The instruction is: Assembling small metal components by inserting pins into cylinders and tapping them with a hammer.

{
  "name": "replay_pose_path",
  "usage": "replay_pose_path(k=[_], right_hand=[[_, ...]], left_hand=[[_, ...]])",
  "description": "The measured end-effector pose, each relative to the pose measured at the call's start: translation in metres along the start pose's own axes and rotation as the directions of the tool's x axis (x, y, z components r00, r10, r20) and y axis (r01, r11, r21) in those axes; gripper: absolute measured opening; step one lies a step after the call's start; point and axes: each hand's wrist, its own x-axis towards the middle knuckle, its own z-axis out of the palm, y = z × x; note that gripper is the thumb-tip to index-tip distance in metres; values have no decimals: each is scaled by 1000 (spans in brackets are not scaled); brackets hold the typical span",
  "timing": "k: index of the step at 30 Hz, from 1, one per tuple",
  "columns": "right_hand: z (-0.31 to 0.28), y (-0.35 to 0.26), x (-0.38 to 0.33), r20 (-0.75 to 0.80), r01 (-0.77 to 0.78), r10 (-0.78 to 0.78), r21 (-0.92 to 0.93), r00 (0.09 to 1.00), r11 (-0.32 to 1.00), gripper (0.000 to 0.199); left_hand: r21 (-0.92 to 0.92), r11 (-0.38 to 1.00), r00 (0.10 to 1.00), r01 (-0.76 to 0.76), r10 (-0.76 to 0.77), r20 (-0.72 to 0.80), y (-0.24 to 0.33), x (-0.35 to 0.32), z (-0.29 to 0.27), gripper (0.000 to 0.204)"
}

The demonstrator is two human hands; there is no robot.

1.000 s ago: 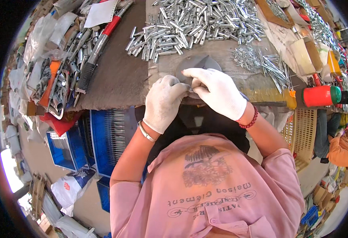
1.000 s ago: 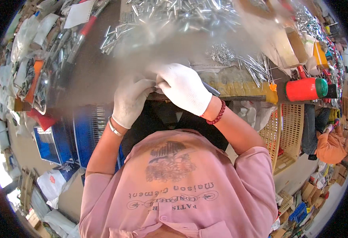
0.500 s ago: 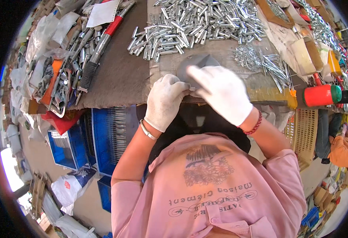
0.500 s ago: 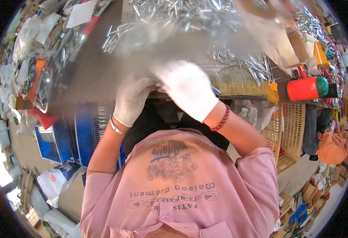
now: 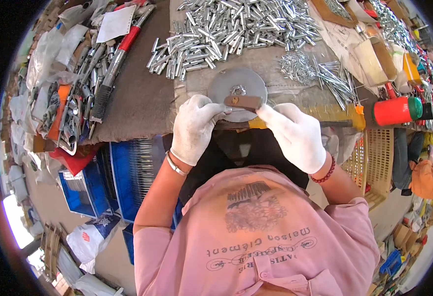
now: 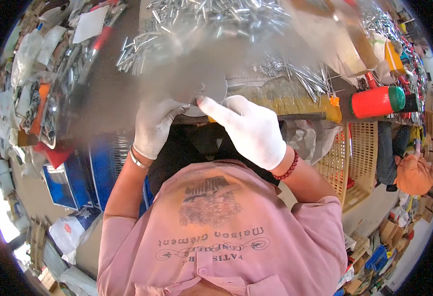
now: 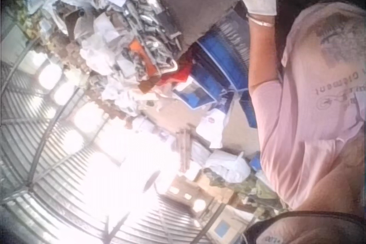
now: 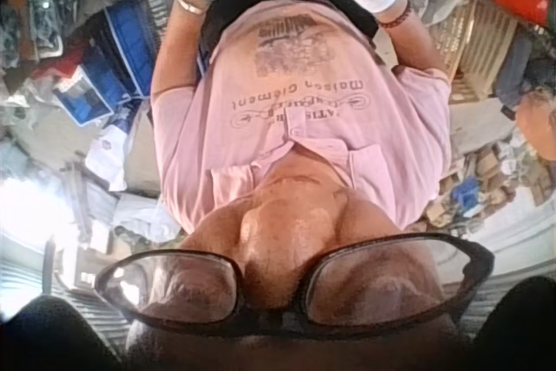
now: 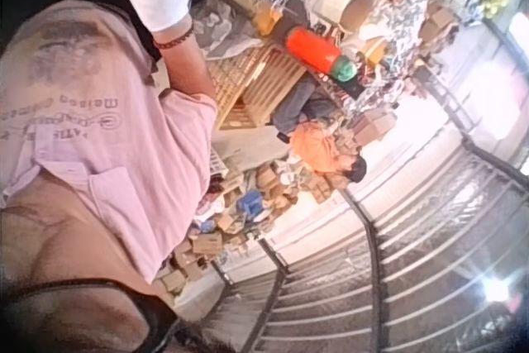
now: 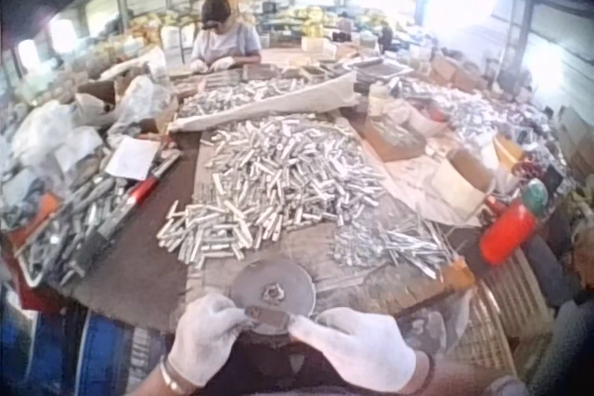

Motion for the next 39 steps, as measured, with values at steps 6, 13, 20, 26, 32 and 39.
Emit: replay_pose_path(k=[6, 13, 20, 26, 32, 39], right_hand=[[8, 5, 6, 181, -36, 63, -148, 981, 988, 59], [14, 24, 26, 83, -81, 102, -220, 991, 972, 46], [34, 0, 5, 133, -211, 242, -211, 961, 954, 15], [34, -8, -5, 436, -517, 369, 292, 821, 805, 18], [35, -17, -13, 654, -790, 449, 450, 609, 416, 25], [48, -44, -10, 550, -668, 411, 428, 727, 609, 24]], left_hand=[[34, 999, 999, -23, 24, -25, 4, 2, -2, 22], [-5, 1000, 1000, 18, -18, 10, 0, 0, -5, 20], [-34, 998, 998, 49, -50, -27, 5, 0, -4, 20], [11, 971, 961, 239, -235, -148, 35, -24, 4, 40], [-474, 479, 611, 738, -773, 170, 71, -24, 16, 55], [-678, 307, 576, 668, -791, 209, 68, -36, -2, 62]])
